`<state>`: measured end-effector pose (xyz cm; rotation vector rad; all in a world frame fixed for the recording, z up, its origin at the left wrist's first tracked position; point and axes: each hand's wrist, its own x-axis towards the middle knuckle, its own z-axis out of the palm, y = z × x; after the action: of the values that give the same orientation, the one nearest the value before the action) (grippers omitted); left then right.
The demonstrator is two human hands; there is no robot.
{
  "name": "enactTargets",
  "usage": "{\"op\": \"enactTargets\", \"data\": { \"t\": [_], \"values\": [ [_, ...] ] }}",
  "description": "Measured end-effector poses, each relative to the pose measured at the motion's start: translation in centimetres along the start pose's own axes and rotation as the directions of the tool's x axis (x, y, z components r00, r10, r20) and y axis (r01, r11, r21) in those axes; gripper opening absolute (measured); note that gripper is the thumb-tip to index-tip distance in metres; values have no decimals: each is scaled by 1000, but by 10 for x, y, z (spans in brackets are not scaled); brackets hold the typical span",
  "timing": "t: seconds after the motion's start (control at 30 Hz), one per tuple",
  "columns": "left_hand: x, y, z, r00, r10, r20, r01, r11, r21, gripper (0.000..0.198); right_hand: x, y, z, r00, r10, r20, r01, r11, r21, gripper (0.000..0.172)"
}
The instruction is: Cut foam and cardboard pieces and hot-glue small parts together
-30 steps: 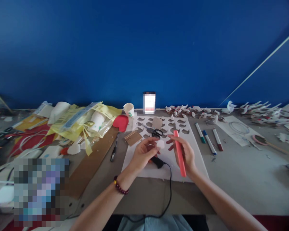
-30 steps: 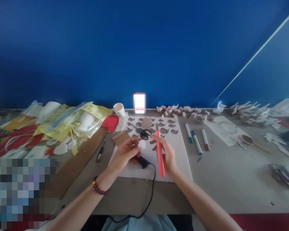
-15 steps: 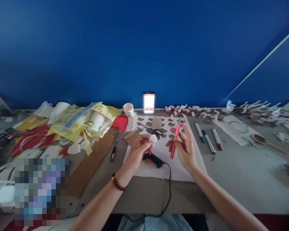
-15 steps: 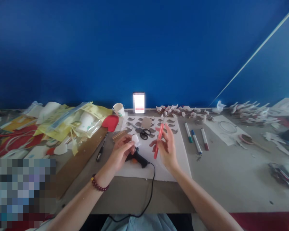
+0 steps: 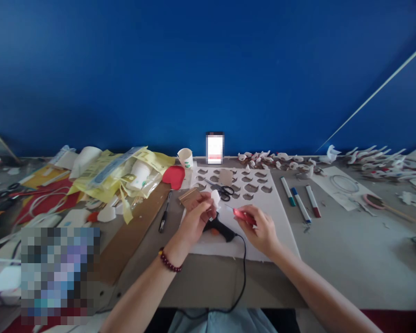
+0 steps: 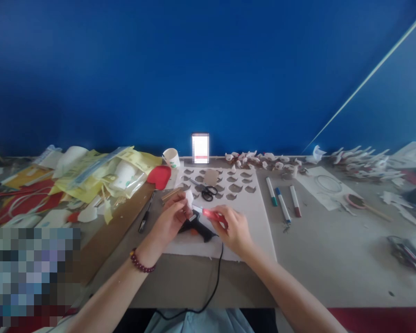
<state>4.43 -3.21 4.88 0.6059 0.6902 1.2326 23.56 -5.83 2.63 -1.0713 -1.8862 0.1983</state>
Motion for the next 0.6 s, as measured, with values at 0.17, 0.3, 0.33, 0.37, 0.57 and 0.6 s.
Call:
{"op": "enactTargets", "data": {
  "t": [0.17,0.3,0.33,0.37,0.57,0.6],
  "values": [
    [0,3,0,989,-133,-71,122,983,-134,26,8,1,-8,988,-20,155,18,1000,14,20],
    [0,4,-2,978,-195,-69,181,968,-176,27,11,2,-9,962,-17,273,-1,998,65,32],
    [0,4,-2,979,-197,-52,186,967,-174,26,11,2,-8,957,-10,291,-10,998,69,32],
    [-1,4,-2,980,-195,-28,188,968,-164,25,11,2,-8,954,-3,300,-19,997,71,32],
    [-2,4,-1,981,-187,46,191,976,-101,23,12,2,-10,949,8,316,-29,998,60,31],
    [-2,3,-1,981,-188,45,192,976,-103,24,13,1,-10,949,5,314,-24,998,55,30]
  ]
}}
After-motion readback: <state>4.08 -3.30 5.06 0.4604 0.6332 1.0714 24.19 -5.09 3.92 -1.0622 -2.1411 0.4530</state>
